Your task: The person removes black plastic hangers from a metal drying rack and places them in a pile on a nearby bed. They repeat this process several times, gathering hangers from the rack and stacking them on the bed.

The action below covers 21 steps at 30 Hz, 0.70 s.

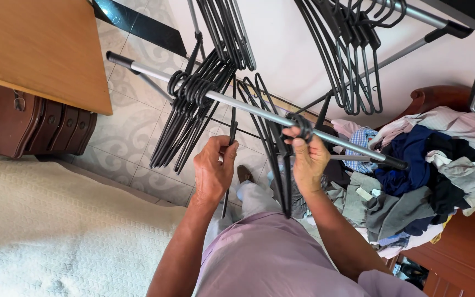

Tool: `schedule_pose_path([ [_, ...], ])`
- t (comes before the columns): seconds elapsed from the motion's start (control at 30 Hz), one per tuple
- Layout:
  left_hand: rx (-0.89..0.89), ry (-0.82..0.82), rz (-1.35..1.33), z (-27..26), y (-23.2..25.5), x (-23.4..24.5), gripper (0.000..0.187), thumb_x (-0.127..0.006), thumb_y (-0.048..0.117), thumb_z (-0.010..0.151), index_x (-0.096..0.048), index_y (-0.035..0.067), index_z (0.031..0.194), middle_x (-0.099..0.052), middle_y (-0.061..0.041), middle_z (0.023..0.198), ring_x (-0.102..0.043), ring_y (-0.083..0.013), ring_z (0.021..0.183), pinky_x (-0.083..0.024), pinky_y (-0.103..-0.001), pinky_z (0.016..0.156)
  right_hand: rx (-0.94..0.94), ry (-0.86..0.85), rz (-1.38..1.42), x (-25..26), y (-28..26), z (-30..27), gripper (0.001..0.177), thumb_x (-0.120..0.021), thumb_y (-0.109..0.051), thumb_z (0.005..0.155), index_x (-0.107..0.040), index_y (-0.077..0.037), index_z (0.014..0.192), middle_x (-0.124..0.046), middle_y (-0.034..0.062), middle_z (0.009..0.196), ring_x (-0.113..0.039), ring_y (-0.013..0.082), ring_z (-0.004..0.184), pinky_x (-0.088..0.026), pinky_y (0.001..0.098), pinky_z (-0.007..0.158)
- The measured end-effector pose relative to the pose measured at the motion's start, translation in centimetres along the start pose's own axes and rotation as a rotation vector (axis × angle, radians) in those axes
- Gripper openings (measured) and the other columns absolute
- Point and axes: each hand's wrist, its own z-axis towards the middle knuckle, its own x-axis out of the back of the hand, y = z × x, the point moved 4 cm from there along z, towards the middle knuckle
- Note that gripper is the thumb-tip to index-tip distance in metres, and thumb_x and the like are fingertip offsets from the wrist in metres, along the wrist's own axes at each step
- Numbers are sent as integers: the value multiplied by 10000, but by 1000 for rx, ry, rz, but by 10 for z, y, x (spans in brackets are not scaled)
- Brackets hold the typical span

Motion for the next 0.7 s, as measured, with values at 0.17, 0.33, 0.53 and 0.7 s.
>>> schedule_pose_path([
  [0.17, 14, -28, -44, 3, -1, -7, 84, -769, 153, 988, -698, 112, 973, -741, -59, 743, -742, -244, 661, -602, -334, 632, -42, 26, 58, -10, 29, -9, 152, -712, -5, 993, -717, 92, 1108, -778, 265, 1073, -769, 292, 1037, -663, 380, 852],
  [0.33, 18, -31, -57, 4, -10, -11, 88, -780, 158, 978, -705, 112, 969, -760, -70, 776, -751, -246, 683, -611, -338, 660, -17, 37, 33, -24, 5, -2, 142, -662, -28, 1039, -715, 90, 1100, -772, 274, 1089, -774, 317, 1034, -671, 417, 844],
  [0.53, 35, -58, -67, 12, -10, -6, 103, -784, 197, 980, -717, 120, 972, -767, -68, 786, -752, -245, 684, -606, -346, 665, 19, 88, -33, -23, -8, -3, 182, -605, -42, 1078, -703, 108, 1111, -766, 280, 1062, -759, 241, 897, -682, 417, 818],
  [0.7, 44, -65, -40, 15, -13, 5, 106, -781, 224, 983, -722, 136, 979, -746, -29, 720, -743, -217, 654, -607, -336, 655, 39, 87, -30, -11, -1, -10, 163, -636, -13, 1053, -697, 136, 1079, -750, 312, 1022, -781, 334, 935, -673, 457, 842],
])
